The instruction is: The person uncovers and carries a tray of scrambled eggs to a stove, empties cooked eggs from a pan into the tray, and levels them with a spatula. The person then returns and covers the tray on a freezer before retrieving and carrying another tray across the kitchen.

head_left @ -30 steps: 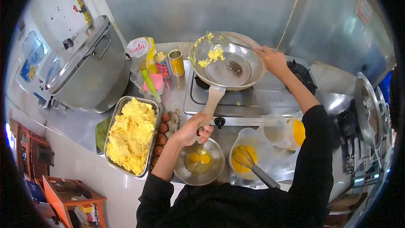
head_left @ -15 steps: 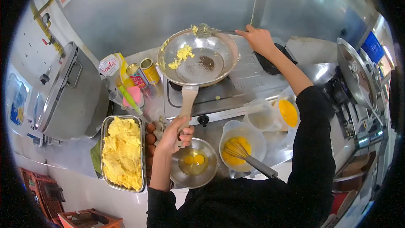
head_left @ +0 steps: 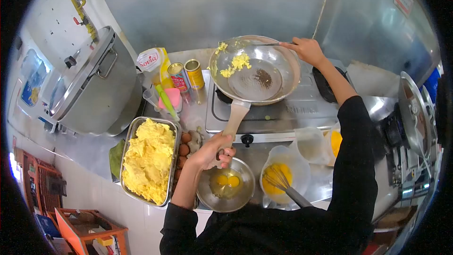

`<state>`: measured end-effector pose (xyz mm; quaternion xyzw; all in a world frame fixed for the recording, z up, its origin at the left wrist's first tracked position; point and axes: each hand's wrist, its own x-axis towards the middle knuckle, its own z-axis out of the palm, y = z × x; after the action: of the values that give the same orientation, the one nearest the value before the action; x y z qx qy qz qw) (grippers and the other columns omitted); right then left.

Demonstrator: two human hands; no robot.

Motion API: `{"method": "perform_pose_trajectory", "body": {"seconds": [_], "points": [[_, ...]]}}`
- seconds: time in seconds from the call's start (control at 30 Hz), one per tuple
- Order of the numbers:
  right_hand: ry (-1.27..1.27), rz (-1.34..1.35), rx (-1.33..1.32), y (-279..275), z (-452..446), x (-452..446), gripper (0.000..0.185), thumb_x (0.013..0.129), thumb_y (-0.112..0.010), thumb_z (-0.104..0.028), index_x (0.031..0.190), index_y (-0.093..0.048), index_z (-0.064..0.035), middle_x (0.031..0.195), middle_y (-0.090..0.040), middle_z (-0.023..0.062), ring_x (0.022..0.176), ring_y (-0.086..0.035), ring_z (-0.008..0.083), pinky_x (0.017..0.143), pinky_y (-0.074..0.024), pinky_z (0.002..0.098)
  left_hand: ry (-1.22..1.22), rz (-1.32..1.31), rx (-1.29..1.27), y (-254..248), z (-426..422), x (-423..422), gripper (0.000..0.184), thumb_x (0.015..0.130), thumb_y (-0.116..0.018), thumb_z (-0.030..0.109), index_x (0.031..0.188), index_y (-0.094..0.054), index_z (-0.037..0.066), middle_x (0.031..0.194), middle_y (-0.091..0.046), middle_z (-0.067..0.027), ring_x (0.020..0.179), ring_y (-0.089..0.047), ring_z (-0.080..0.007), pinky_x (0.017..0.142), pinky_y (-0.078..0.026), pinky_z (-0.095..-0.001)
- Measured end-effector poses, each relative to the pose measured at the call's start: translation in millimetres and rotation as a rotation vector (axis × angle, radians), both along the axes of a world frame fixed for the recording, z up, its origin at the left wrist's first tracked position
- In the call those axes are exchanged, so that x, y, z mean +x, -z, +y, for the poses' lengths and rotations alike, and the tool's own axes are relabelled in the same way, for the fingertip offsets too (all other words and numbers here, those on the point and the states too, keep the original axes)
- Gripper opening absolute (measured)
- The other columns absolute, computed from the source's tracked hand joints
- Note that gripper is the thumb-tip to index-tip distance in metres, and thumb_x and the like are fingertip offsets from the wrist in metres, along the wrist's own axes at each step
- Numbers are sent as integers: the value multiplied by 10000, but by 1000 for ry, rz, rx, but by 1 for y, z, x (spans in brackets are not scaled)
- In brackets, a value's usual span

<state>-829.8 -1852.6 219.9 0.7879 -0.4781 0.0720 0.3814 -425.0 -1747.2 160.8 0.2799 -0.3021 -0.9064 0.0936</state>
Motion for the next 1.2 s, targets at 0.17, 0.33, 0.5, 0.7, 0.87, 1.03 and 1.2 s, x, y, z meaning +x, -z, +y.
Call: {"method": "perform_pose_trajectory", "body": {"seconds": [0.17, 0.33, 0.5, 0.7, 0.87, 1.03, 1.2], "points": [[-63, 16, 20, -6, 5, 2, 513, 700, -546, -188, 1174, -453, -360, 691, -458, 5, 506, -527, 176, 443, -438, 303, 10, 14, 27, 1, 0, 0, 166, 873, -431, 274, 944, -305, 193, 639, -345, 11, 456, -295, -54, 413, -298, -220], [-99, 59, -47, -6, 11, 6, 506, 702, -545, -181, 1176, -465, -341, 677, -438, -7, 503, -502, 151, 438, -424, 279, -8, -45, 30, 0, 0, 0, 173, 863, -446, 282, 935, -326, 181, 628, -346, 14, 447, -298, -50, 406, -300, -219], [-141, 152, -63, -14, 28, 32, 470, 700, -550, -170, 1140, -507, -328, 678, -459, -16, 538, -511, 140, 459, -435, 269, -62, -37, 0, 4, 2, -3, 190, 853, -454, 294, 946, -386, 143, 595, -344, 27, 422, -310, -42, 373, -297, -215], [-65, -333, 397, -65, 32, -12, 332, 738, -579, -184, 1064, -592, -239, 734, -575, 14, 565, -513, 106, 467, -421, 249, -96, -32, 14, 6, 1, -1, 217, 850, -450, 320, 954, -425, 131, 581, -344, 37, 391, -303, -29, 337, -285, -195], [601, -795, 1377, -132, 62, -32, 317, 761, -580, -174, 1075, -586, -124, 601, -489, -7, 463, -375, 33, 354, -263, 190, -84, -28, 10, 6, -1, 1, 238, 850, -442, 338, 969, -423, 133, 575, -343, 36, 370, -291, -27, 309, -266, -187], [634, -874, 1661, -123, 49, -31, 318, 770, -582, -173, 1082, -578, -107, 546, -379, -35, 419, -280, 24, 321, -160, 177, -80, -23, 19, 6, -1, 1, 238, 856, -430, 330, 974, -413, 124, 569, -338, 32, 361, -287, -29, 293, -261, -191], [474, -790, 1820, -94, 19, -39, 423, 783, -564, -274, 1176, -498, -131, 538, -335, -57, 386, -224, 9, 314, -153, 163, -57, -25, 18, 6, -8, 9, 254, 858, -428, 325, 992, -403, 111, 561, -319, 17, 352, -286, -37, 282, -271, -198]]}}
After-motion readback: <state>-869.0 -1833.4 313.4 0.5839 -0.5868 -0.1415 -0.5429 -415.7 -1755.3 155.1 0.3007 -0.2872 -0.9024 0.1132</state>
